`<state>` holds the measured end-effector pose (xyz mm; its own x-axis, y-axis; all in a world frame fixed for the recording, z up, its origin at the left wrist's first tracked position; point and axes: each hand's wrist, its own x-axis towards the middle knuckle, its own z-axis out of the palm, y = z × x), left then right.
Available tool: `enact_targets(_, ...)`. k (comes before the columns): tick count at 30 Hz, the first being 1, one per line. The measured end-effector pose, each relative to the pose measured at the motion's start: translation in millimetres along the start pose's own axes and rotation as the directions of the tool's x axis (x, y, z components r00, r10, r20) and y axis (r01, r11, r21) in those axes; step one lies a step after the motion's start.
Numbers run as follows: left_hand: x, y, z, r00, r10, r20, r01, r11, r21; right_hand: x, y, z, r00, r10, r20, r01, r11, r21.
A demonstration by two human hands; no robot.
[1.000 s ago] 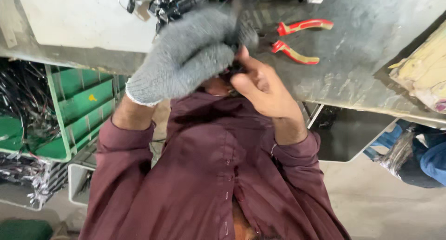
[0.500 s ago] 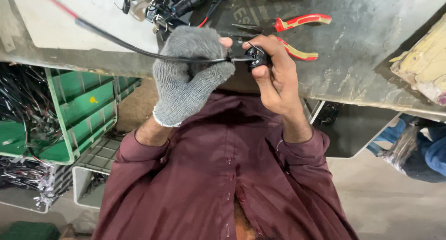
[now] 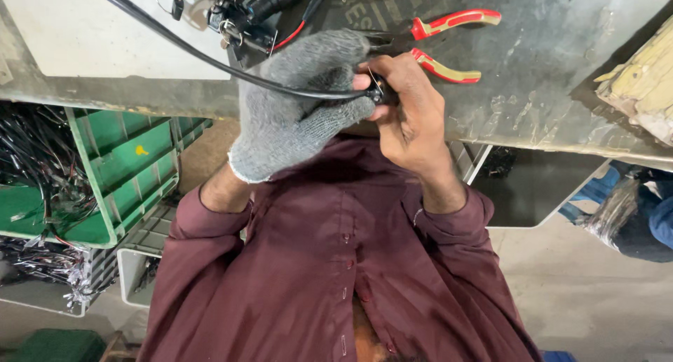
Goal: The person repeatedly crimps black wire connectors using red-handled pliers. They pick up each connector, position it in the pliers, squeeze to crimp, then place it on the table. The process is repeated for multiple connectors throughout the clip.
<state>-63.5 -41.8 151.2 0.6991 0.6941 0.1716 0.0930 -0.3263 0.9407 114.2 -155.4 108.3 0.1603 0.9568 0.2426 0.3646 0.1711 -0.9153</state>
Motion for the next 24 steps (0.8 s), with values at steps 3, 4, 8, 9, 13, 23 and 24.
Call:
enact_targets(3, 10.1, 9.9, -0.9, 0.979, -0.205, -0.007, 0.204, 0.977, -0.056, 2.0, -2.8, 2.6, 1.0, -0.01, -0.017, 0.01, 1.0, -0.014)
enact_targets(4, 12.5, 11.4, -1.4, 0.943, -0.332, -0.001, 0.329, 0.936, -0.121, 2.5, -3.6, 3.3, 0.999, -0.021, -0.025, 0.021, 1.0, -0.02)
enact_targets(8, 14.4, 6.0, -2.1, 0.993, -0.11, -0.047, 0.105, 0.991, -0.088, 5.3, -8.1, 3.1, 1.0, 0.004, -0.027, -0.006, 0.998, -0.066)
enact_targets(9, 12.3, 3.0, -1.0, 0.978, -0.197, -0.068, 0.179, 0.961, -0.213, 5.8, -8.9, 2.9, 0.999, 0.032, -0.018, -0.034, 0.996, -0.078)
enact_targets(13, 4.6, -8.9, 0.0, 0.986, -0.168, -0.011, 0.163, 0.97, -0.181, 6.8, -10.8, 2.6, 1.0, 0.008, -0.029, -0.009, 0.999, -0.037)
enact_targets(23, 8.1, 9.1, 11.7, 0.999, -0.024, 0.027, 0.014, 0.941, 0.337, -3.0, 4.1, -11.4, 0.921, 0.371, 0.119, -0.388, 0.841, 0.378)
enact_targets(24, 9.9, 8.4, 10.9, 0.999, 0.039, 0.024, -0.045, 0.954, 0.297, -6.3, 6.1, -12.8, 0.905, 0.4, 0.143, -0.423, 0.819, 0.387)
